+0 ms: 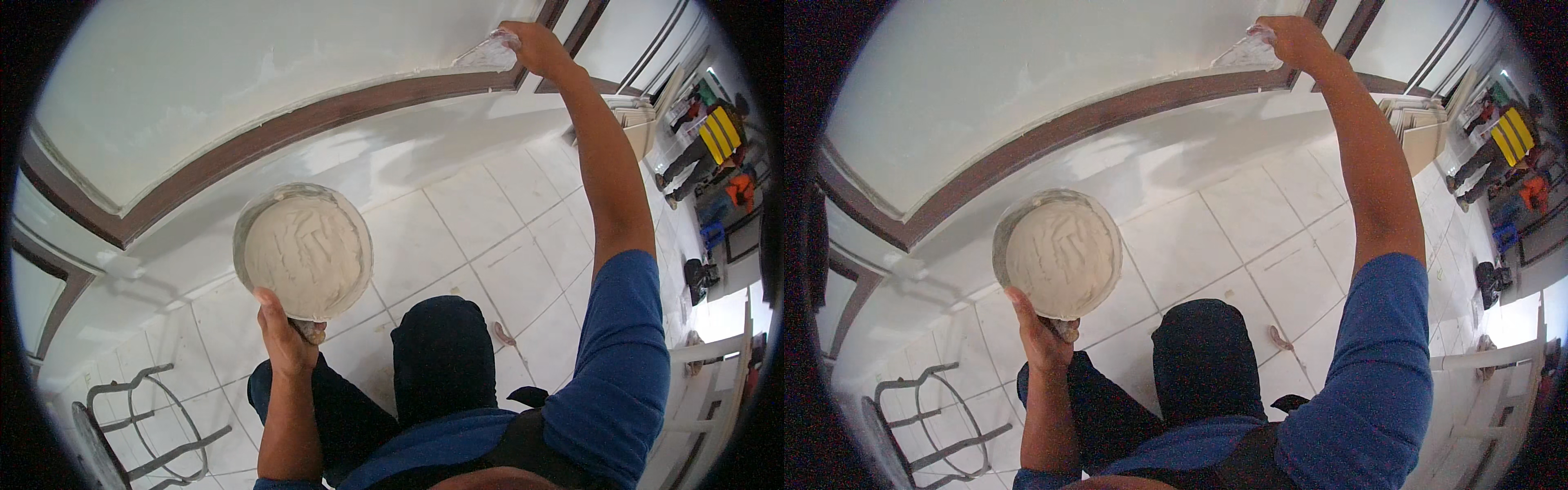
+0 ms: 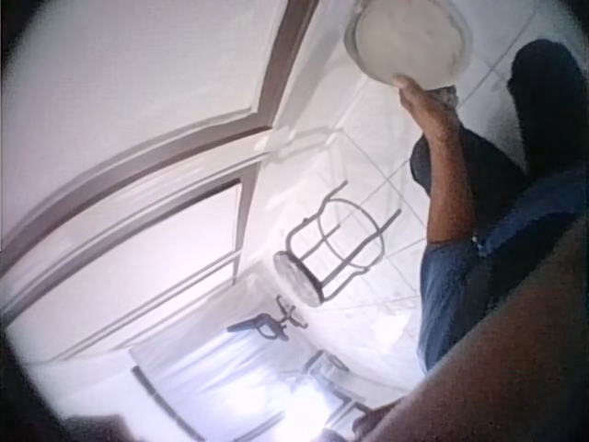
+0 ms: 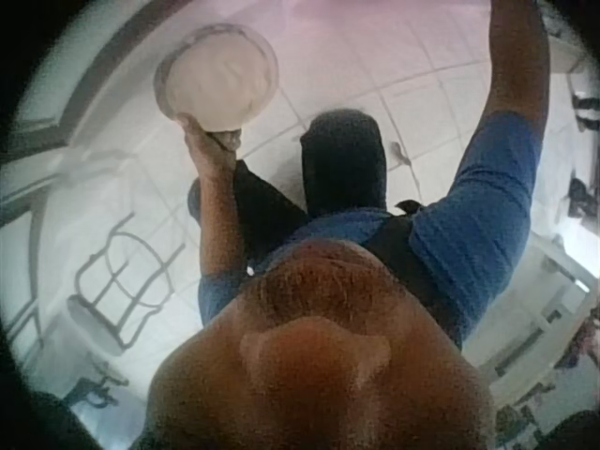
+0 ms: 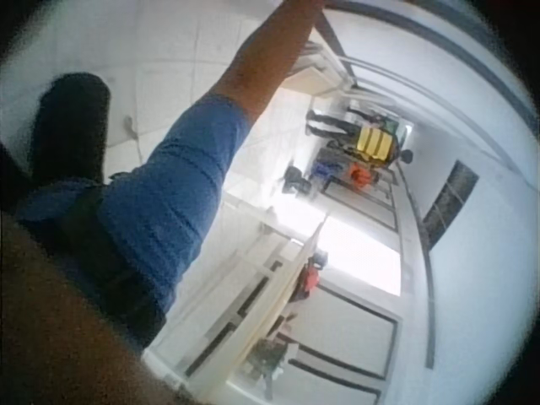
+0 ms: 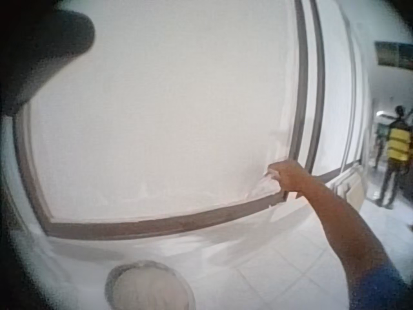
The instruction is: The person applies white plaster compound to a wall using a putty knife, scooping compound from a bowl and smoothing it along the wall surface and trim while crouching.
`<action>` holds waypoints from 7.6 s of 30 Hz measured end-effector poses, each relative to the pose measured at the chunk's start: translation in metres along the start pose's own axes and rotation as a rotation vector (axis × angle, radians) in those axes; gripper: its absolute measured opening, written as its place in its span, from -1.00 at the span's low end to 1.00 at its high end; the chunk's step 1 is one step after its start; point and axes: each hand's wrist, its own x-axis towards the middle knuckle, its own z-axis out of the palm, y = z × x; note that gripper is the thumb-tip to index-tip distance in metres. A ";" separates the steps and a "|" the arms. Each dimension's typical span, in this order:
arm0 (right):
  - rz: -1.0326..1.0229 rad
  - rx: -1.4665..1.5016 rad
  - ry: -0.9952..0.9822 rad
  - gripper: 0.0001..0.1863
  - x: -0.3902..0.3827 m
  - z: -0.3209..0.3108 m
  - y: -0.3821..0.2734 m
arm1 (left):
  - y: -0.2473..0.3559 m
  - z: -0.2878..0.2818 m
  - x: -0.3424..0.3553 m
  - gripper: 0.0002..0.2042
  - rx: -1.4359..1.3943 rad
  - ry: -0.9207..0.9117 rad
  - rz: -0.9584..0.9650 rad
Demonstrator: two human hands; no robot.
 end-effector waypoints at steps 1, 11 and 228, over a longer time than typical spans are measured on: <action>0.025 0.006 -0.018 -0.68 -0.001 0.000 -0.002 | 0.001 0.000 0.000 -0.15 -0.001 -0.001 -0.001; -0.008 -0.037 -0.006 -0.64 0.009 0.017 0.015 | 0.001 0.007 0.002 -0.13 0.009 0.003 0.037; 0.736 0.335 0.581 -0.69 -0.028 0.075 -0.078 | 0.034 0.000 -0.007 -0.14 -0.390 0.037 0.050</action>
